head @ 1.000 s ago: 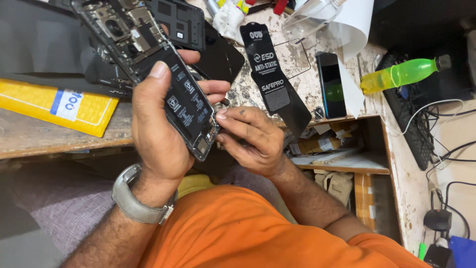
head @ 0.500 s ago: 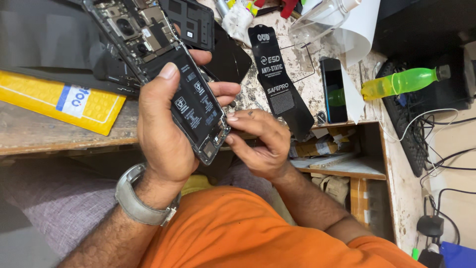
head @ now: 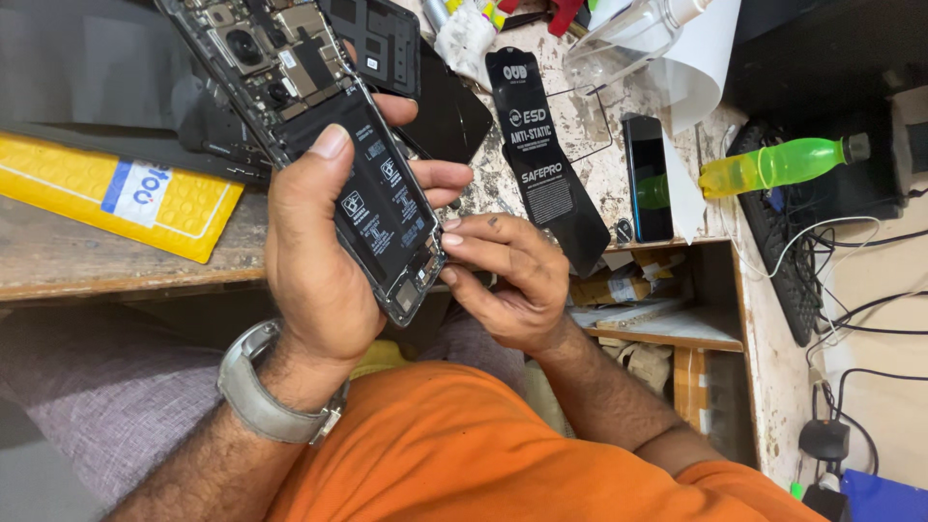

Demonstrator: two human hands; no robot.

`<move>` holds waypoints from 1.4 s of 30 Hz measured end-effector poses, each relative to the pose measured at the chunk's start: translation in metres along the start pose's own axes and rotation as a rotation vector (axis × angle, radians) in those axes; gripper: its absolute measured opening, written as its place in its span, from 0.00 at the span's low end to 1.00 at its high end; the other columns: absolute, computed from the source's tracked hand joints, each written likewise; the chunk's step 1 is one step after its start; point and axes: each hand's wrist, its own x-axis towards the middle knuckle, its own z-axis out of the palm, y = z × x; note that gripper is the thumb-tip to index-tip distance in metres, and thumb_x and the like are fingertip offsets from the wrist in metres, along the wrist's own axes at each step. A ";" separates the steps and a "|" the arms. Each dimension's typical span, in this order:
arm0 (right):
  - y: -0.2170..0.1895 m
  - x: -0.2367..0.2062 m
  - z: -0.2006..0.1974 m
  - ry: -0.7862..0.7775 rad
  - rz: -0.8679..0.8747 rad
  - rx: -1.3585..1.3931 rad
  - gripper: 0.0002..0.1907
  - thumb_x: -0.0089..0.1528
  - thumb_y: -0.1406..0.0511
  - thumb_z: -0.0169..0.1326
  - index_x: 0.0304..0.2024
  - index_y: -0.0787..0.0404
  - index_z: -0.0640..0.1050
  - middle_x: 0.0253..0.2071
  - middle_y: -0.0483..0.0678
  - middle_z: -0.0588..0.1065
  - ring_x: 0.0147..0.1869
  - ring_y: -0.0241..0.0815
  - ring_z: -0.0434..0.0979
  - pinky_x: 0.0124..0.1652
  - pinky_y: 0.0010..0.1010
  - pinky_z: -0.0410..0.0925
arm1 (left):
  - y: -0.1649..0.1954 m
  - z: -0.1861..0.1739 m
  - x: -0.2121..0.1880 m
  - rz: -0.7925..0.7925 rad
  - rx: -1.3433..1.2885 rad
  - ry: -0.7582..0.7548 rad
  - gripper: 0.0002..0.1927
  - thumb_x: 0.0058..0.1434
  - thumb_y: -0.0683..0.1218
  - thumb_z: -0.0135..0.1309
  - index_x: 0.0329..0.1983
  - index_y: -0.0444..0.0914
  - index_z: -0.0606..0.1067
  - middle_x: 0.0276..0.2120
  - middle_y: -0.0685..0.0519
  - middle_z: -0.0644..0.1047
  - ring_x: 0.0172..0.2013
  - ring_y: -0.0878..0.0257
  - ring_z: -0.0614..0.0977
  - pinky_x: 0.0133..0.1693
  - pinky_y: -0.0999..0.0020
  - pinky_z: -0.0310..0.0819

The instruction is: The person handles a disassembled smartphone, repeatedly opening and closing the screen assembly to check the hinge and internal connections. They also handle a separate copper-colored back cover, peeling off protective film and inspecting its edges. The person works at a cluttered bench with multiple phone parts and tools visible.

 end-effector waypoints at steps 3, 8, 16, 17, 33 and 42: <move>-0.005 0.001 0.006 -0.007 -0.039 -0.157 0.22 0.60 0.78 0.65 0.55 0.63 0.75 0.53 0.52 0.77 0.57 0.46 0.81 0.54 0.35 0.76 | 0.001 -0.002 -0.001 0.012 0.007 0.008 0.26 0.76 0.53 0.34 0.62 0.27 0.67 0.55 0.43 0.74 0.48 0.52 0.83 0.51 0.59 0.80; -0.006 0.003 0.006 -0.013 -0.158 -0.391 0.24 0.59 0.77 0.67 0.55 0.60 0.75 0.55 0.50 0.74 0.58 0.48 0.78 0.56 0.38 0.75 | 0.002 -0.003 -0.002 0.029 0.075 0.011 0.25 0.74 0.53 0.34 0.61 0.28 0.66 0.53 0.43 0.74 0.46 0.53 0.83 0.49 0.59 0.82; 0.000 0.000 0.007 -0.037 -0.108 -0.196 0.24 0.58 0.76 0.68 0.54 0.59 0.76 0.55 0.51 0.75 0.58 0.48 0.79 0.55 0.36 0.74 | 0.001 -0.010 -0.006 0.028 0.042 -0.007 0.25 0.76 0.53 0.36 0.62 0.27 0.67 0.53 0.41 0.75 0.47 0.54 0.83 0.50 0.59 0.81; 0.000 0.000 0.008 -0.038 -0.095 -0.186 0.24 0.58 0.76 0.68 0.54 0.59 0.76 0.55 0.51 0.75 0.58 0.48 0.79 0.54 0.35 0.74 | 0.001 -0.011 -0.007 0.029 0.035 -0.009 0.26 0.77 0.53 0.36 0.62 0.27 0.67 0.53 0.41 0.75 0.47 0.54 0.83 0.50 0.60 0.81; -0.019 -0.006 0.010 -0.062 0.107 -0.027 0.21 0.61 0.73 0.67 0.55 0.64 0.76 0.54 0.52 0.77 0.57 0.45 0.80 0.54 0.31 0.75 | 0.004 -0.017 -0.011 0.023 0.038 -0.026 0.26 0.77 0.53 0.35 0.62 0.26 0.69 0.54 0.41 0.76 0.46 0.55 0.84 0.49 0.61 0.82; -0.017 -0.014 0.016 -0.015 0.164 0.076 0.20 0.63 0.72 0.66 0.56 0.66 0.77 0.55 0.55 0.78 0.59 0.44 0.80 0.57 0.31 0.75 | 0.006 -0.019 -0.012 0.008 0.030 -0.031 0.27 0.76 0.54 0.35 0.61 0.27 0.69 0.54 0.42 0.75 0.47 0.55 0.83 0.49 0.62 0.81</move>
